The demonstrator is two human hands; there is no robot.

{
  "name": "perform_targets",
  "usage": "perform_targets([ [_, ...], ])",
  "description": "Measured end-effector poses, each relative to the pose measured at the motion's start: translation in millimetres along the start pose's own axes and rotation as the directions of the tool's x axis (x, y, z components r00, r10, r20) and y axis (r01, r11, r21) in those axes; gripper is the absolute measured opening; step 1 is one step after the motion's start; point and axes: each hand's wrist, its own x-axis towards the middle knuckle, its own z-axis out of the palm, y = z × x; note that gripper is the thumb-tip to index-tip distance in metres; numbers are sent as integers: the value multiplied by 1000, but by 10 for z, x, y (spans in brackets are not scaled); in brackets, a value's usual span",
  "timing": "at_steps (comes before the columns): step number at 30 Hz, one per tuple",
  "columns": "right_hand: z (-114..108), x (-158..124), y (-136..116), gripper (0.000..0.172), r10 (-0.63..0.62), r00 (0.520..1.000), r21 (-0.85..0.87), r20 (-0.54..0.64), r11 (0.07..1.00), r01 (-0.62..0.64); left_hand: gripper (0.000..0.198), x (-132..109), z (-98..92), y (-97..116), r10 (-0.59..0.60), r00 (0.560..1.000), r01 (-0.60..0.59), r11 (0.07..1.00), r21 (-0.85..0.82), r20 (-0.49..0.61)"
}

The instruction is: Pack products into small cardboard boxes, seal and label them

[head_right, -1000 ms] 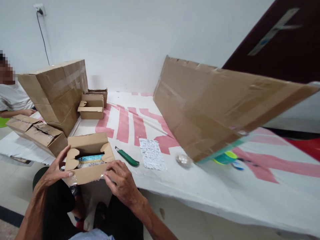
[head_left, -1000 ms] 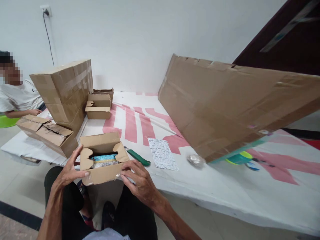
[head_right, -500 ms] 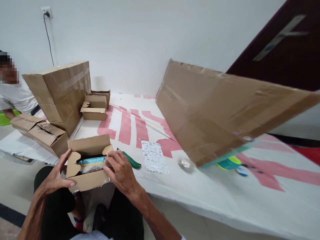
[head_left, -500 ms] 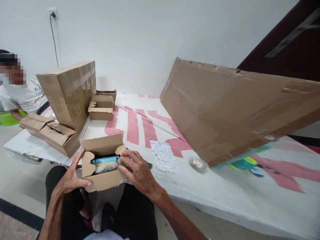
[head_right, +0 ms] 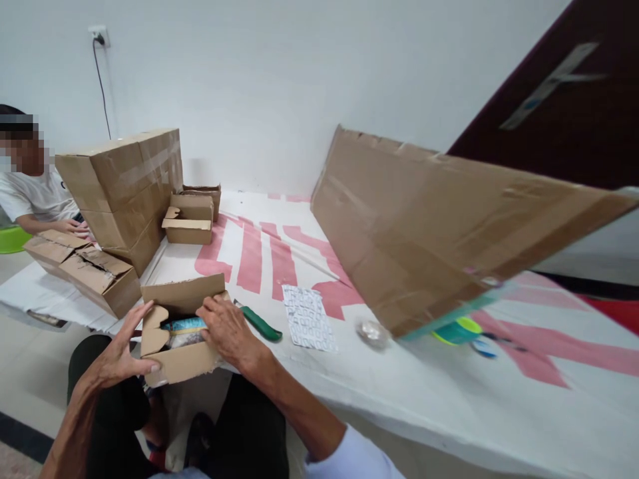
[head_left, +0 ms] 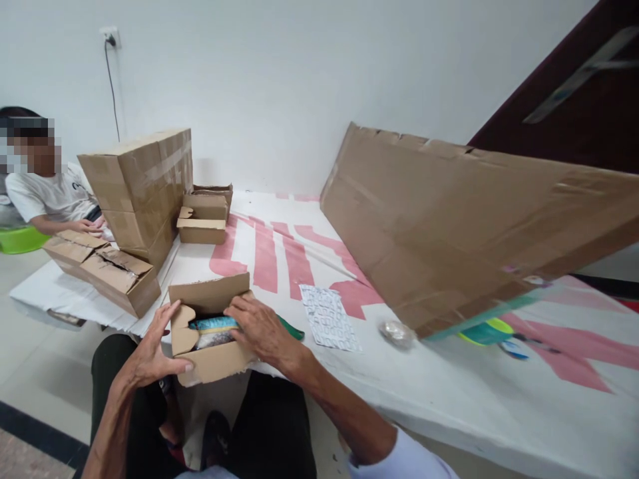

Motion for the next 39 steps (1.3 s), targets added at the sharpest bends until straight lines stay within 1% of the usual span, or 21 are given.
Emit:
perform_targets([
  [1,-3,46,-7,30,-26,997,9,66,1000,25,117,9,8,-15,1,1000,0,1000,-15,3],
  [3,0,169,-19,33,-47,980,6,191,999,47,118,22,24,-36,11,1000,-10,999,-51,1],
  [5,21,321,-26,41,-59,951,-20,304,997,68,120,28,40,-43,28,1000,-28,996,-81,1],
  [7,59,467,-36,45,-50,910,-69,411,994,86,125,30,57,-44,42,999,-41,994,-101,8],
  [9,108,573,-55,42,-26,871,-125,491,987,100,127,31,76,-48,46,999,-45,993,-109,12],
  [11,158,621,-81,34,-5,850,-170,527,979,111,128,34,94,-56,46,999,-45,993,-108,10],
  [14,206,601,-124,25,-14,854,-197,519,971,135,128,42,113,-70,35,999,-35,994,-104,0],
  [17,151,538,-151,21,-40,883,-194,467,970,146,130,48,109,-81,16,1000,-17,991,-131,-8],
  [18,93,520,-153,21,-47,894,-177,445,974,140,130,53,100,-85,11,1000,-13,989,-148,-12],
  [20,-96,499,-145,20,-57,922,-100,384,990,103,132,83,77,-95,-4,1000,-1,983,-181,-27],
  [23,-515,503,-93,20,-60,966,132,250,991,28,136,200,46,-113,-22,999,12,976,-218,-44],
  [24,-663,511,-64,19,-61,979,244,196,970,12,138,260,42,-118,-19,999,8,974,-226,-47],
  [25,-801,520,-31,19,-57,987,369,153,929,-3,140,326,40,-120,-12,999,0,973,-231,-50],
  [27,-1017,535,41,23,-36,993,603,113,797,-40,141,461,38,-112,16,998,-28,974,-223,-56],
  [29,-1130,538,114,33,-10,991,759,135,644,-97,138,574,16,-75,44,997,-54,984,-169,-61],
  [30,-1149,534,147,38,-2,987,806,159,578,-129,133,615,-8,-39,57,995,-66,990,-128,-77],
  [32,-1131,522,201,43,7,979,860,206,476,-184,117,661,-79,81,86,983,-94,995,-40,-160],
  [34,-1071,517,225,45,-5,972,882,236,421,-212,98,674,-161,268,126,963,-139,990,-36,-236],
  [35,-1033,521,223,45,-17,971,887,240,409,-213,93,675,-194,383,147,959,-171,982,-80,-242],
  [37,-953,546,198,46,-53,971,896,232,401,-193,92,682,-227,623,179,968,-215,953,-213,-175],
  [39,-866,578,163,49,-94,970,903,225,394,-171,90,699,-213,822,172,982,-186,948,-259,-75],
])
